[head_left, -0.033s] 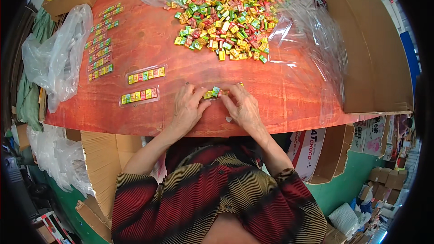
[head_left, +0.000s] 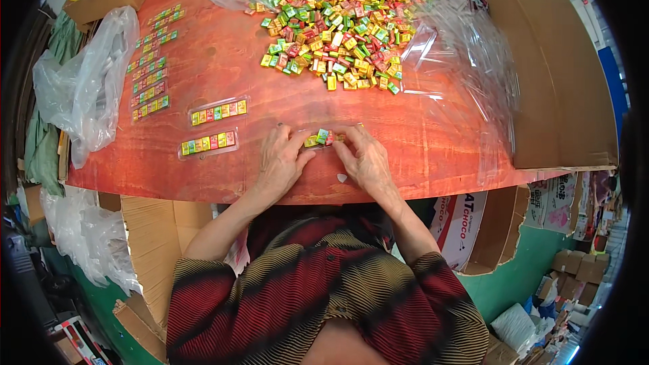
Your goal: The recorder is sorting small, colorful rectangular packets into organized rows on a work table.
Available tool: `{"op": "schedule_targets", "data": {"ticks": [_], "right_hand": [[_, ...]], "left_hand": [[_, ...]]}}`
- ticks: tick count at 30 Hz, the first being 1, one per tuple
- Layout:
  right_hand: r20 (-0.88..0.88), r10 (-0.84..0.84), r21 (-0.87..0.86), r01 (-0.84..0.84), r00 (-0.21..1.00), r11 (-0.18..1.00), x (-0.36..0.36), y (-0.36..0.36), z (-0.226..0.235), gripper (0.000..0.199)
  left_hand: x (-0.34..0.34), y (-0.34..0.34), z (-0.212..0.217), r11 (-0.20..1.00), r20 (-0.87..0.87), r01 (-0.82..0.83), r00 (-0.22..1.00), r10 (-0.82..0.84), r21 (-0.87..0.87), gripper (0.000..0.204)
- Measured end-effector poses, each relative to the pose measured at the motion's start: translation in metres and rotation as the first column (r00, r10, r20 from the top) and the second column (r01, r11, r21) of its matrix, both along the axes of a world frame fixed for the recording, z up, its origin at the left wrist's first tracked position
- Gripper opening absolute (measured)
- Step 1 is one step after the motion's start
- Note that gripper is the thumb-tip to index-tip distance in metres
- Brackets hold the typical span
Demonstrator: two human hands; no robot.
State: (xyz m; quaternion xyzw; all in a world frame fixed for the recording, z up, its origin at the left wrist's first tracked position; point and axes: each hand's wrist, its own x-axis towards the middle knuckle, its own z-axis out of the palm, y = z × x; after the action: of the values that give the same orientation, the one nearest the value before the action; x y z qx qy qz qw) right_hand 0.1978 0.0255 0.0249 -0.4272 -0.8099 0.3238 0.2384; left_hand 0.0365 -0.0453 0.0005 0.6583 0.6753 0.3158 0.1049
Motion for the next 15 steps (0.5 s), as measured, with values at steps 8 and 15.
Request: {"op": "schedule_targets", "data": {"ticks": [8,15], "right_hand": [[0.086,-0.043,0.166,0.028,0.995,0.986,0.005,0.017,-0.008,0.017],[0.229,-0.090,0.311,0.015,0.969,0.950,-0.013,0.008,-0.004,0.020]], "left_hand": [[-0.001,0.000,-0.005,0.999,-0.033,-0.034,0.999,0.034,0.018,0.025],[-0.011,0.008,-0.004,0.997,0.204,0.017,0.979,-0.002,-0.074,0.018]]}}
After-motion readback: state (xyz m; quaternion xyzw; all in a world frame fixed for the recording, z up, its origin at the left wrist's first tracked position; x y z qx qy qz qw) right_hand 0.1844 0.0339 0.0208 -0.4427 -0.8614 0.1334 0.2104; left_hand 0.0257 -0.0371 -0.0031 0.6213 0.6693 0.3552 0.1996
